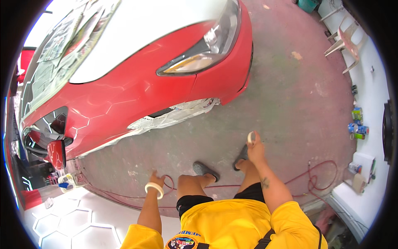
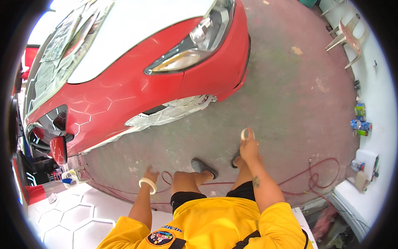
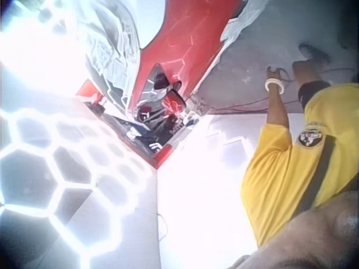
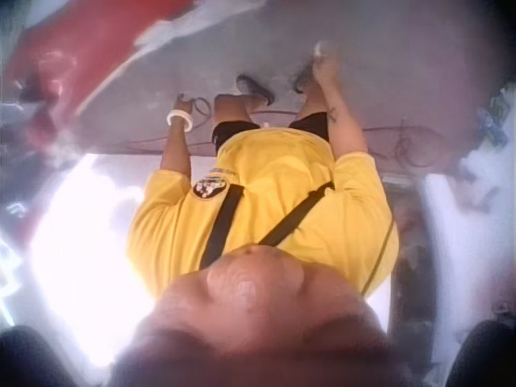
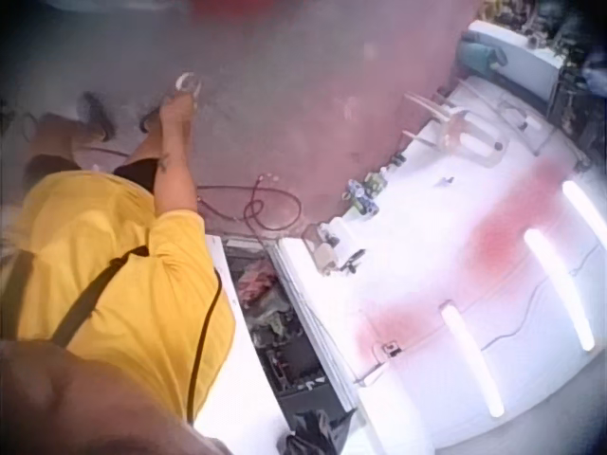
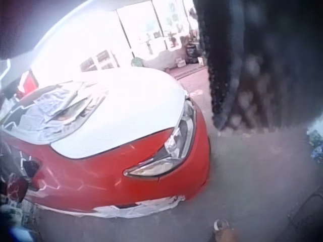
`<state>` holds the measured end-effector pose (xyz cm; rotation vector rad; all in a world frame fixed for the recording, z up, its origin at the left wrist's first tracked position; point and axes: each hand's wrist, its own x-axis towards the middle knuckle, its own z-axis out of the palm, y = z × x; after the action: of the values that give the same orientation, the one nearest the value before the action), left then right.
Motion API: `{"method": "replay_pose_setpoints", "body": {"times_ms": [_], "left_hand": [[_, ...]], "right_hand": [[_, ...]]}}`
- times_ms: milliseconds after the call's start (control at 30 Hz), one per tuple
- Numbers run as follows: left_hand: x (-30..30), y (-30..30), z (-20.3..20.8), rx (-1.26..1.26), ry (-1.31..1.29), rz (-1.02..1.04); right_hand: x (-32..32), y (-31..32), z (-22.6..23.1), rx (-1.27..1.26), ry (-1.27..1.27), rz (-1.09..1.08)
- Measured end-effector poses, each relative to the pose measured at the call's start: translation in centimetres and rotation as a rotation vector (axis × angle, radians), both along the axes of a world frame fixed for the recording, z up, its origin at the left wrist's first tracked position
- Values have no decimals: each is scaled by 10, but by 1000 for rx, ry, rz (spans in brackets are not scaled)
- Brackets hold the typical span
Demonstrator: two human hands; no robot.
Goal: The person places sheets of newspaper onto the hood and wheel arches of a red car. They use masking tape to secure the newspaper in place, smoothing it down to ensure it adheres to the vehicle's surface.
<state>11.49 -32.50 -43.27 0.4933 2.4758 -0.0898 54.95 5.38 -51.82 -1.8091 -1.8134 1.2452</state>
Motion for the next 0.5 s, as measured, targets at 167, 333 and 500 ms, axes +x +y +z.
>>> {"method": "replay_pose_setpoints", "body": {"times_ms": [167,333,500], "left_hand": [[102,-56,60,-91,-331,180],[176,-29,101,-164,-522,95],[182,9,73,179,-376,97]], "right_hand": [[107,5,89,-87,-232,383],[248,19,75,-209,-354,-23],[335,13,72,-124,-613,145]]}}
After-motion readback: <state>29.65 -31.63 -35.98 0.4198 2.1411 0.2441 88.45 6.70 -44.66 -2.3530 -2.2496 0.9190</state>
